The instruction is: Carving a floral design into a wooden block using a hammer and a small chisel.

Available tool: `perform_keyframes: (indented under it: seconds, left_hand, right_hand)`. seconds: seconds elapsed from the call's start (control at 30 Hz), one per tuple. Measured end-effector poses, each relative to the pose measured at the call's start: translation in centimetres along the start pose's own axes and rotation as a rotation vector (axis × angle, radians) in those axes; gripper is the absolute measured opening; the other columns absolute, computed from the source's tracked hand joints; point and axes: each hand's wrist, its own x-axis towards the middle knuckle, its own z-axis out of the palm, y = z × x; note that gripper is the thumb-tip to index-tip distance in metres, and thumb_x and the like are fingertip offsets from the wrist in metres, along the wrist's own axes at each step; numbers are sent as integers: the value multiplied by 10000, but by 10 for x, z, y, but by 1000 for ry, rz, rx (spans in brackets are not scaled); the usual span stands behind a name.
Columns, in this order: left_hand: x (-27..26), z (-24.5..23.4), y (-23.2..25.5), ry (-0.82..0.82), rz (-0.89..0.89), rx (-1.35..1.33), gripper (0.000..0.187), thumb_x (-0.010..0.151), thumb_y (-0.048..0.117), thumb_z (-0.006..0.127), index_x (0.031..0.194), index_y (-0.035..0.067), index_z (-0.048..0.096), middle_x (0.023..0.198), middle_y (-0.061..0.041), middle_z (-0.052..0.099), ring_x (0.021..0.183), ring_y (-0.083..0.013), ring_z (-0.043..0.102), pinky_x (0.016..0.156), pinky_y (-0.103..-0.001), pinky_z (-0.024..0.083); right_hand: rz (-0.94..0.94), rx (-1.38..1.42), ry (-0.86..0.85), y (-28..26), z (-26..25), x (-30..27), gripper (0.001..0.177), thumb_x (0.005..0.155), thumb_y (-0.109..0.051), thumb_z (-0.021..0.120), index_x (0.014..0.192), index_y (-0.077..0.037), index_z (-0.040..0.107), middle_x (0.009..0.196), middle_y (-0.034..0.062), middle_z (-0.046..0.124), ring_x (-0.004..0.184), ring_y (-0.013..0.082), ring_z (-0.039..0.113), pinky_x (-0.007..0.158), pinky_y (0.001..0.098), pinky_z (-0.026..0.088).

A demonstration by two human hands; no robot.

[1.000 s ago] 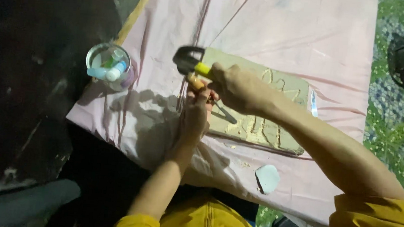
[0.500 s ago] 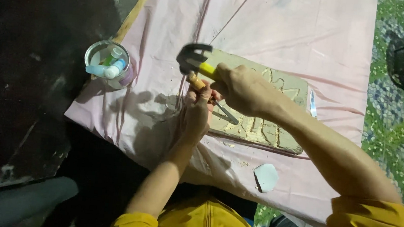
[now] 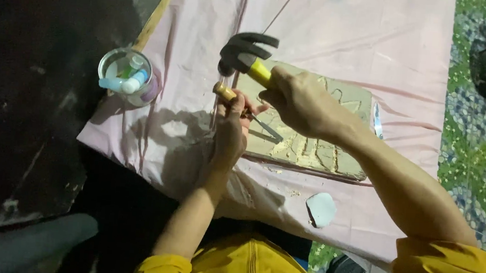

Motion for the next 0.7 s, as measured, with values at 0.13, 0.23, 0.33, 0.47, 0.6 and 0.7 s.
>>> perform_keyframes:
  seconds: [0.13,0.23,0.33,0.47,0.6,0.7]
  left_hand:
    - [-8,-1,-3,-65,-6,70,135,1069,181,509,1149,81,466,793,-81,513,733,-174,548,897,-564,617]
    - [-7,-8,-12,-80,-5,78,135,1079,182,488,1169,83,466,805,-86,493,747,-175,551,932,-583,595]
    - [1,-24,-30,-81,7,108,155,1087,198,480,1196,88,470,805,-93,503,769,-185,567,946,-577,577]
    - [-6,-16,-25,90,-90,42,231,1039,168,559,1205,52,451,975,-103,473,822,-172,541,880,-379,589]
    - [2,-25,-34,76,-72,145,205,1038,175,576,1173,37,504,831,-121,529,759,-206,585,837,-426,590]
    - [7,-21,-29,189,-202,772,419,909,584,595,849,187,713,610,-59,645,596,-200,657,681,-325,546]
  right_hand:
    - [-17,18,-66,-7,-5,-2,167,1056,-148,597,952,-18,598,755,240,694,632,364,721,508,404,555]
    - [-20,46,-65,-16,-8,-1,175,1073,-158,590,976,-13,601,782,229,703,634,331,717,518,390,562]
    - [-43,47,-59,2,21,14,175,1061,-197,597,1014,-29,585,775,220,707,628,360,715,498,438,538]
    - [75,-116,-239,-2,22,22,215,1064,-279,552,1031,-68,584,795,233,722,655,385,742,520,466,548]
    - [75,-62,-165,-12,24,22,195,1076,-260,555,1056,-67,576,797,232,717,665,384,745,512,444,568]
    - [55,-84,-125,2,37,30,225,1050,-295,588,1097,-76,570,781,248,706,673,436,740,484,486,541]
